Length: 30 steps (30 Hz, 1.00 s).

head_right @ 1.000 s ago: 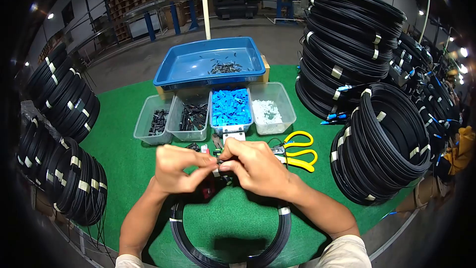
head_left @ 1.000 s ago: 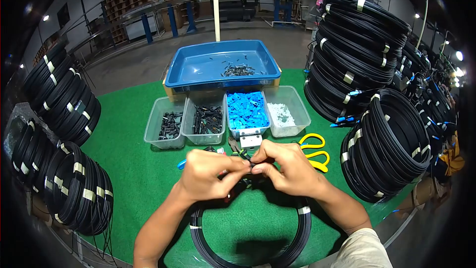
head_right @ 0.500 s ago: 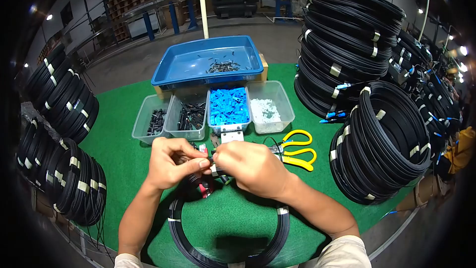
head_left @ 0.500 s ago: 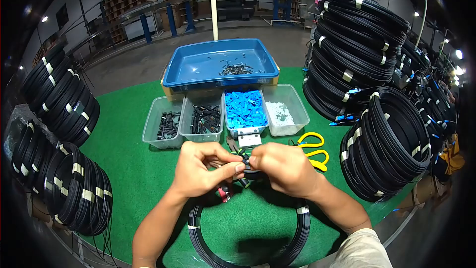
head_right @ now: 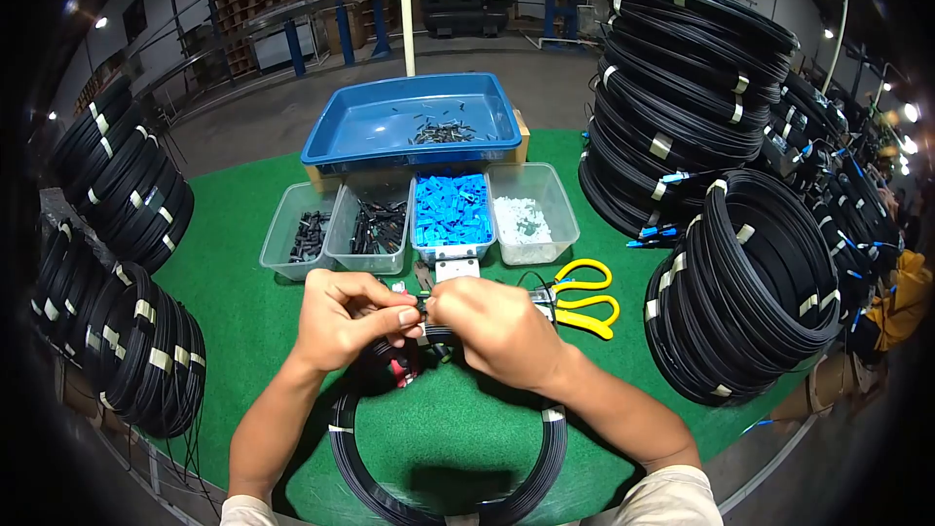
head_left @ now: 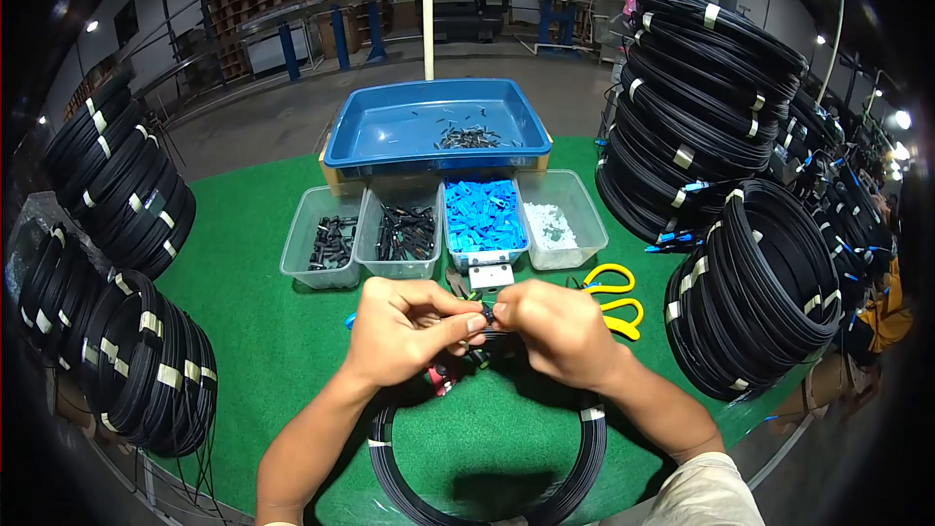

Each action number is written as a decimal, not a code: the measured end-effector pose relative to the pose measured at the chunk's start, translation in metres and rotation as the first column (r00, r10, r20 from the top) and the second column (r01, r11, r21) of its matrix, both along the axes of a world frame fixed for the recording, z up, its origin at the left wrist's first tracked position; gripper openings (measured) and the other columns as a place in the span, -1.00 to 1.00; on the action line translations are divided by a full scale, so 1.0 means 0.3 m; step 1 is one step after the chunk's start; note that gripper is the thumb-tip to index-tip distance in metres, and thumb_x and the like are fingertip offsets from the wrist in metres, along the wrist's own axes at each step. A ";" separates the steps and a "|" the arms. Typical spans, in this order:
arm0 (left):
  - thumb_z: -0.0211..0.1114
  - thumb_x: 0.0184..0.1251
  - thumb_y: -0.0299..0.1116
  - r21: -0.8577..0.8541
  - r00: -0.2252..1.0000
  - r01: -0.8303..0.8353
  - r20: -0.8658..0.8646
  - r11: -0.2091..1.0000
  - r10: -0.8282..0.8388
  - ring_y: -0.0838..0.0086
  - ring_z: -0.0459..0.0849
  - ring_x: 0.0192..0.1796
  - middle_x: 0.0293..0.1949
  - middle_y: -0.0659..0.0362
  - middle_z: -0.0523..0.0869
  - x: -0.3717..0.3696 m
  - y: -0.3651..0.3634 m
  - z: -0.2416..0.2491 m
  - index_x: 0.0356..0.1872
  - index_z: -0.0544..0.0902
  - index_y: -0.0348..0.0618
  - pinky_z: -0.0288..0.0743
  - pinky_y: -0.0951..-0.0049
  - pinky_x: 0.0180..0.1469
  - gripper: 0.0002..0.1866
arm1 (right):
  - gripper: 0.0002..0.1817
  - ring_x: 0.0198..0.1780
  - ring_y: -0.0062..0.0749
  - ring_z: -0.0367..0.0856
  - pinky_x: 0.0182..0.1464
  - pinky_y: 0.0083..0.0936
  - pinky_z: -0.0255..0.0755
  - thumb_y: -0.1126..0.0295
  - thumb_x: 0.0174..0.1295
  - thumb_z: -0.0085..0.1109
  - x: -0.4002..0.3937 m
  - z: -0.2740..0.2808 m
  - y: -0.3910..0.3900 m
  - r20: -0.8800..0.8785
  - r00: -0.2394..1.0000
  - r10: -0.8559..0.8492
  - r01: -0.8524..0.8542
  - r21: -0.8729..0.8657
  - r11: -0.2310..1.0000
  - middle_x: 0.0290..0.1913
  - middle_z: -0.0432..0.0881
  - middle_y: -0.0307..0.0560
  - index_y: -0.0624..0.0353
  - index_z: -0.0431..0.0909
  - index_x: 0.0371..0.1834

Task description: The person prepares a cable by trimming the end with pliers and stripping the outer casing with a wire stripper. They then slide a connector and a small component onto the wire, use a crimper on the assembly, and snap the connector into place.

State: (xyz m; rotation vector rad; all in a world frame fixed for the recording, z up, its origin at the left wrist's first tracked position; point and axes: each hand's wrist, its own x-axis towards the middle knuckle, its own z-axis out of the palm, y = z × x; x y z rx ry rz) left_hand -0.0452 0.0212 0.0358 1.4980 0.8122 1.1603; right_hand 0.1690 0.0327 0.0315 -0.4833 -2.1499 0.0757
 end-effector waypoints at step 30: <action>0.49 0.02 -0.59 0.657 0.945 0.082 -0.291 0.749 0.152 0.45 0.83 -0.39 -0.37 0.05 0.84 -0.009 0.022 -0.029 -0.30 0.81 -0.31 0.73 0.54 -0.30 -0.83 | -0.88 -0.38 -0.09 0.63 -0.32 -0.24 0.45 0.63 0.17 0.26 0.019 0.049 -0.026 -0.051 0.994 0.101 -0.113 -0.431 0.895 -0.45 0.59 0.06 0.33 0.49 -0.30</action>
